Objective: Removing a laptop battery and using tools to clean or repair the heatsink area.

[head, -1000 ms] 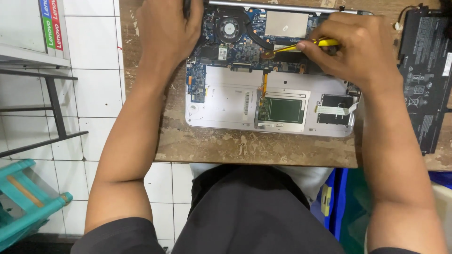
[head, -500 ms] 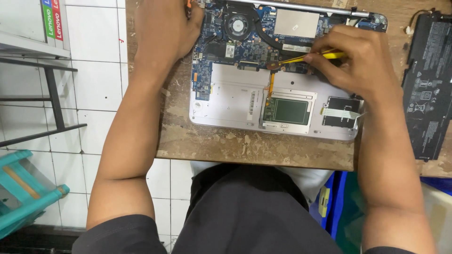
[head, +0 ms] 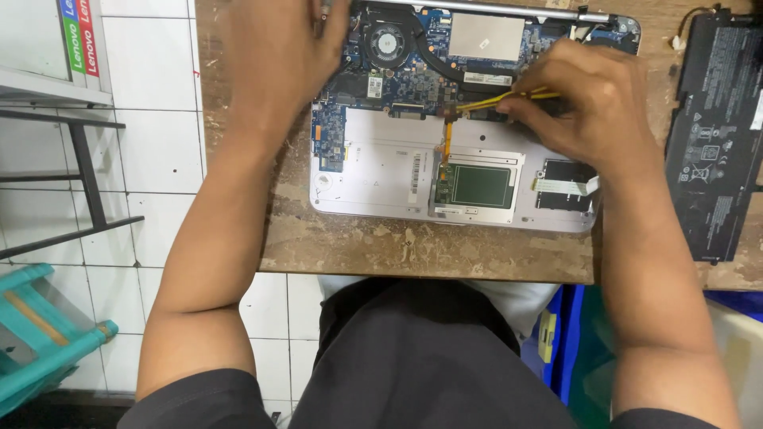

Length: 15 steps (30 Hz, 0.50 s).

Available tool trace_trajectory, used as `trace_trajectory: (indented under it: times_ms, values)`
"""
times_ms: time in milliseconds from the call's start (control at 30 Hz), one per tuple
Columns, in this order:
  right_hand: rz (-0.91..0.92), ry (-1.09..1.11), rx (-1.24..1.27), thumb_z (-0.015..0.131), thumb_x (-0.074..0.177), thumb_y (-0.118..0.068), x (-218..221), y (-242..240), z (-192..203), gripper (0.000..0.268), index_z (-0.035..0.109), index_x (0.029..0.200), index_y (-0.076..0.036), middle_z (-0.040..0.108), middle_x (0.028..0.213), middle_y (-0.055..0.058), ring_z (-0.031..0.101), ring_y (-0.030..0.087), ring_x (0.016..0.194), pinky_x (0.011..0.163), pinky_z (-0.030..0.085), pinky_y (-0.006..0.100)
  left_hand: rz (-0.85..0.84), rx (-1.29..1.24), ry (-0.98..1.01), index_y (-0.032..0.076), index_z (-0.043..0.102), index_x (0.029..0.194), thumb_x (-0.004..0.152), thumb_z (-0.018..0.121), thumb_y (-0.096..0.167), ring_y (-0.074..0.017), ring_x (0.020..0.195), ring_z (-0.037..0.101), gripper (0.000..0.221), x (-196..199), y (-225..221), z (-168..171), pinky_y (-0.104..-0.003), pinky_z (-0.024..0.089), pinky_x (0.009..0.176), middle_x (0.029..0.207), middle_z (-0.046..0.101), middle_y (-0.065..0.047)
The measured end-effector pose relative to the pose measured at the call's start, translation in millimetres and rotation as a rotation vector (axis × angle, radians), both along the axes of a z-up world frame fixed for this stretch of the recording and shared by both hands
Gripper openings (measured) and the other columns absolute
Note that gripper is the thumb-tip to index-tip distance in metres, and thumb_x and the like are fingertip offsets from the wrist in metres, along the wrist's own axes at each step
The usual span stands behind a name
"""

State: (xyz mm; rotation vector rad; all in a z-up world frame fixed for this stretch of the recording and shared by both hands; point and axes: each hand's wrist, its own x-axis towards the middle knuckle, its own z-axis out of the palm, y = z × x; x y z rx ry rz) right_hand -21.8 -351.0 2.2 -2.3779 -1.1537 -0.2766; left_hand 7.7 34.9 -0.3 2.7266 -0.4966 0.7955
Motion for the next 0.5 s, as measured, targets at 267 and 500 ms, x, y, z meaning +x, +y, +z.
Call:
trace_trajectory:
  times_ms: [267, 500]
  values:
    - [-0.005, 0.099, 0.004, 0.099, 0.112, -0.011, -2.2, 0.0, 4.7, 0.026, 0.079, 0.099, 0.002, 0.075, 0.100, 0.012, 0.070, 0.025, 0.088, 0.070, 0.049, 0.036, -0.450, -0.098, -0.037, 0.011, 0.061, 0.091, 0.105, 0.083, 0.009, -0.0215, 0.079, 0.056, 0.026, -20.8, -46.9, 10.8, -0.034, 0.043, 0.055, 0.088, 0.060, -0.005]
    - [0.032, 0.105, 0.132, 0.102, 0.111, 0.002, -3.0, -0.1, 10.1, 0.030, 0.076, 0.099, 0.010, 0.074, 0.102, 0.021, 0.070, 0.031, 0.091, 0.078, 0.055, 0.041, -0.650, -0.181, 0.050, 0.004, 0.067, 0.104, 0.103, 0.079, -0.004, -0.0287, 0.097, 0.056, 0.014, -21.6, -54.7, 5.8, -0.042, 0.039, 0.086, 0.105, 0.064, -0.009]
